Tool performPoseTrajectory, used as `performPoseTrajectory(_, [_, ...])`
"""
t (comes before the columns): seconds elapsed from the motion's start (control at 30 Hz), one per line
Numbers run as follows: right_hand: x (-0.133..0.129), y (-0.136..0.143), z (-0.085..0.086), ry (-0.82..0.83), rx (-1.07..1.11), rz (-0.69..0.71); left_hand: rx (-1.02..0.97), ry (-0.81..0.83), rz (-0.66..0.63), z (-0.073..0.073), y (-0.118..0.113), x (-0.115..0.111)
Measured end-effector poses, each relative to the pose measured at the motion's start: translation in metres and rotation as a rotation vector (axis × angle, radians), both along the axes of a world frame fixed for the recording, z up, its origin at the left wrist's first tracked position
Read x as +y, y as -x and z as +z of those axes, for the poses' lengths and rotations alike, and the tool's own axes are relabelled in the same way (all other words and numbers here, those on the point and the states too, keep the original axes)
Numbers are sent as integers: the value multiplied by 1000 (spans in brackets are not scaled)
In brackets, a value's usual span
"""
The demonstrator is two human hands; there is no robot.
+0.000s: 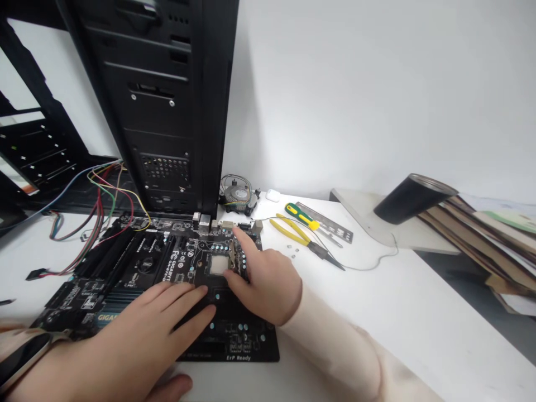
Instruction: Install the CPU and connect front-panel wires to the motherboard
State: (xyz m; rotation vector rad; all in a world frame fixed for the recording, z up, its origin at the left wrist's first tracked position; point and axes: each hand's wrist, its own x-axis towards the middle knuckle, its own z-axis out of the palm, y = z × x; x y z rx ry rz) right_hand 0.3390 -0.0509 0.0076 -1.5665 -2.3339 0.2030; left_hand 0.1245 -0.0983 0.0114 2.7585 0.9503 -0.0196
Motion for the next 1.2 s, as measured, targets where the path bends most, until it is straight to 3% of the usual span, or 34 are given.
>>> performPoseTrajectory(0.2, [0, -1, 1, -18, 97, 23, 50, 40, 9, 3, -2, -1])
performPoseTrajectory(0.57, [6, -8, -1, -231, 235, 176, 36, 51, 19, 4, -2, 1])
performPoseTrajectory(0.77, [9, -11, 7, -152, 330, 128, 41, 69, 15, 6, -4, 0])
performPoseTrajectory(0.93, [11, -14, 11, -279, 235, 88, 52, 89, 13, 6, -3, 0])
performPoseTrajectory(1.2, [16, -18, 9, -302, 81, 85, 56, 100, 14, 7, -5, 1])
